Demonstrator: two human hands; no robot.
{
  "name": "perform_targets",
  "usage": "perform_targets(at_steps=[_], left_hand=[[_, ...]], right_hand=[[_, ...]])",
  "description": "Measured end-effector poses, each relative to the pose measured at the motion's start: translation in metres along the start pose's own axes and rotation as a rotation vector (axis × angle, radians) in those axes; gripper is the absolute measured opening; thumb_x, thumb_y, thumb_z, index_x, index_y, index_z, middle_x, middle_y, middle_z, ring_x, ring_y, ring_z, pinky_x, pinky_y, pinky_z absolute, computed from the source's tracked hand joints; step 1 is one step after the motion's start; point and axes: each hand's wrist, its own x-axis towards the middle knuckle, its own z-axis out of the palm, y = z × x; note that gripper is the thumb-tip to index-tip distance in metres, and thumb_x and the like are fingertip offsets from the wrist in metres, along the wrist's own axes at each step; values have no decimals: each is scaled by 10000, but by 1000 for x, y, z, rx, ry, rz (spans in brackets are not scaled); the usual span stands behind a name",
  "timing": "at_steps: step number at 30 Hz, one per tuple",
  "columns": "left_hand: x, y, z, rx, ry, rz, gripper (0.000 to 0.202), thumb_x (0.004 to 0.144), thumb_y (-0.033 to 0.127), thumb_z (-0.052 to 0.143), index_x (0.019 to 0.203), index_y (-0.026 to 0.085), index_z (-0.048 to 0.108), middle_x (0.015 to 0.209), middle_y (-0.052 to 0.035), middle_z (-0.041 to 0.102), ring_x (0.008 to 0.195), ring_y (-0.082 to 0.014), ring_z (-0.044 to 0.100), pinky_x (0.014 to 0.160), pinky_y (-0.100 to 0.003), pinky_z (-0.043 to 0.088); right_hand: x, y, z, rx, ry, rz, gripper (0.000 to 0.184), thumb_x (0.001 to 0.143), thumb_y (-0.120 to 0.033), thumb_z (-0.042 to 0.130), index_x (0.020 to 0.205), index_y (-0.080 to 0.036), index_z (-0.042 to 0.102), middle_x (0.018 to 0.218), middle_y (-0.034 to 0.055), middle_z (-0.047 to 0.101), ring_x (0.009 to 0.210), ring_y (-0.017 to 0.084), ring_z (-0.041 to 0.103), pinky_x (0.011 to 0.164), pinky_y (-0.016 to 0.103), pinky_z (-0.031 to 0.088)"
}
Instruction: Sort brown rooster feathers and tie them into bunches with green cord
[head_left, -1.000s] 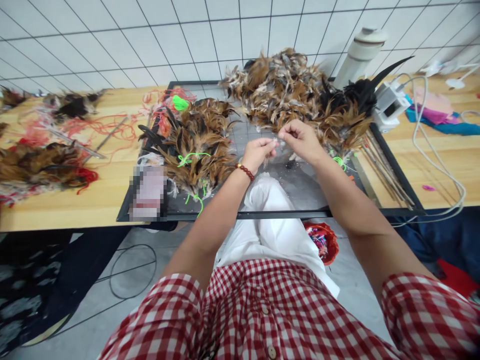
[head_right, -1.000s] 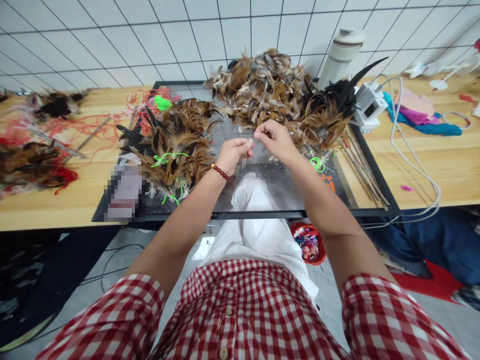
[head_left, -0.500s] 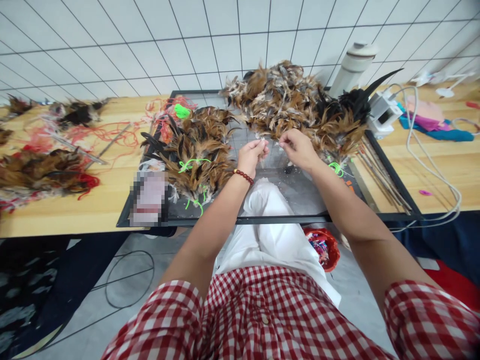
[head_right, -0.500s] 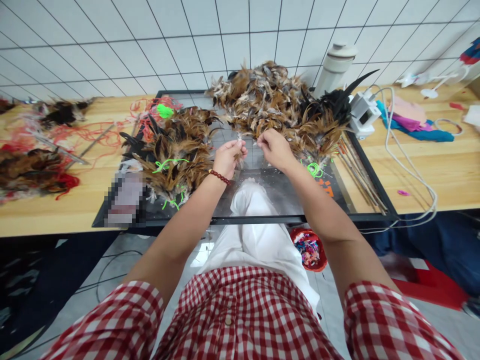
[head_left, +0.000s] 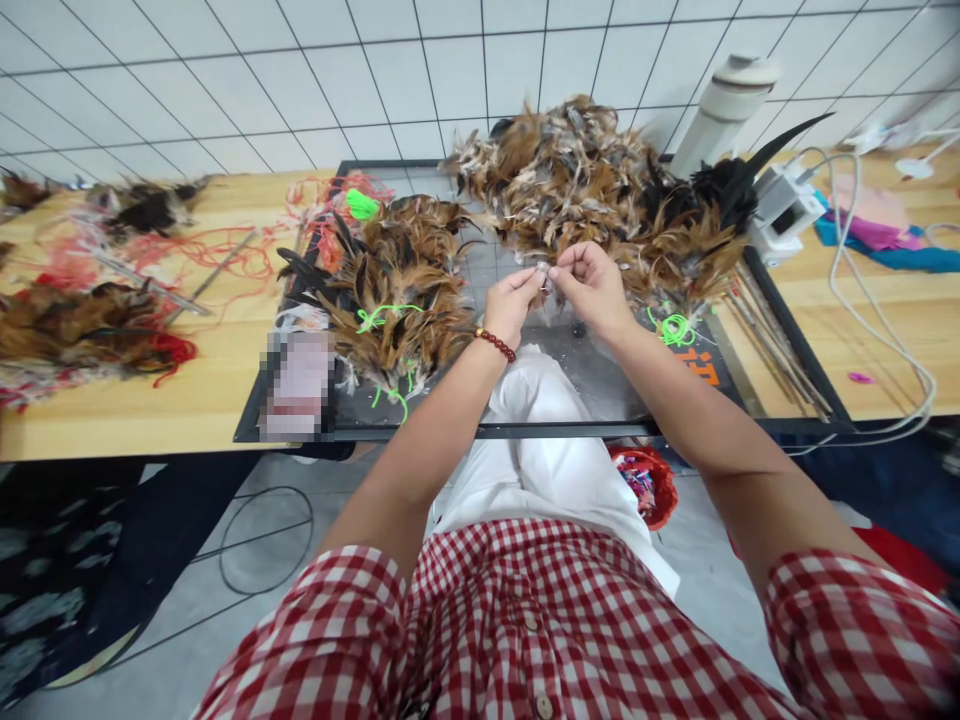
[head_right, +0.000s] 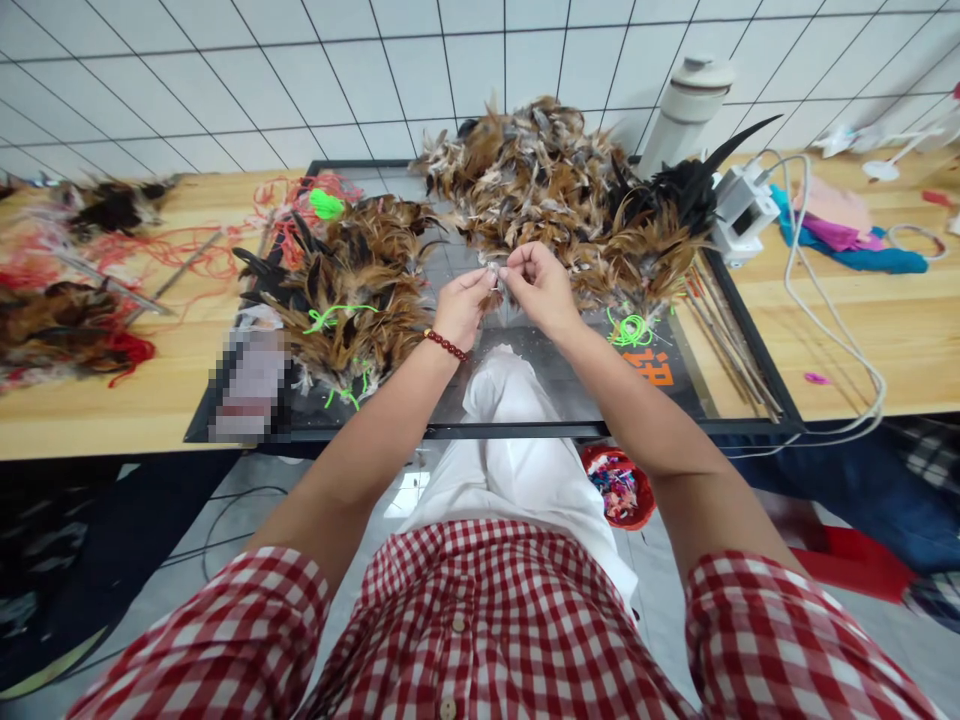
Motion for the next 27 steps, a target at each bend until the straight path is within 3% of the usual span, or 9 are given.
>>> perform_targets(at_steps=[4,7,11,15,18,22,27], left_hand=[[3,-5,0,-15,-24,32,86,833,107,826,784,177,811,695,55,725,576,-29,558,619,-182,467],[3,-4,-1,-39,5,44,99,798,109,857,761,180,798,760,43,771,653,-38,625,697,-188,508],[3,3,-5,-72,21,25,94,826,113,835,774,173,784,759,40,764,660,-35,638,705,-180,508],[9,10,-12,-146,0,59,111,904,161,780,796,165,756,777,34,744,639,-34,622,693,-186,511],[13,13,-16,-159,35,104,145,920,262,794,822,174,734,860,10,764,750,-60,689,746,-195,537],[14,14,-16,-109,54,65,256,890,425,833,887,195,720,936,-34,789,972,-139,761,827,-239,582],[17,12,-19,-104,79,23,314,869,488,843,989,220,735,899,-26,788,1003,-164,776,865,-271,601]], right_hand=[[0,2,0,-36,-12,-5,619,741,-838,736,933,-298,502,765,-2,523,721,191,511,678,357,445],[-2,2,4,25,-47,14,583,741,-776,764,963,-294,522,786,-6,559,708,179,509,666,343,436],[-3,7,6,8,-118,-7,516,680,-575,856,1009,-278,594,775,-33,571,695,154,505,655,311,428],[4,16,-6,-110,-49,5,275,699,-325,798,916,-238,654,727,-38,606,657,137,515,657,299,437],[9,20,-20,-212,0,48,165,688,-219,750,838,-212,682,720,-20,638,648,144,536,676,316,464],[14,24,-30,-278,36,43,135,696,-192,713,831,-200,725,759,5,692,688,169,591,767,364,521],[18,25,-40,-317,78,11,173,709,-208,711,874,-203,762,804,32,723,741,202,634,791,398,556]])
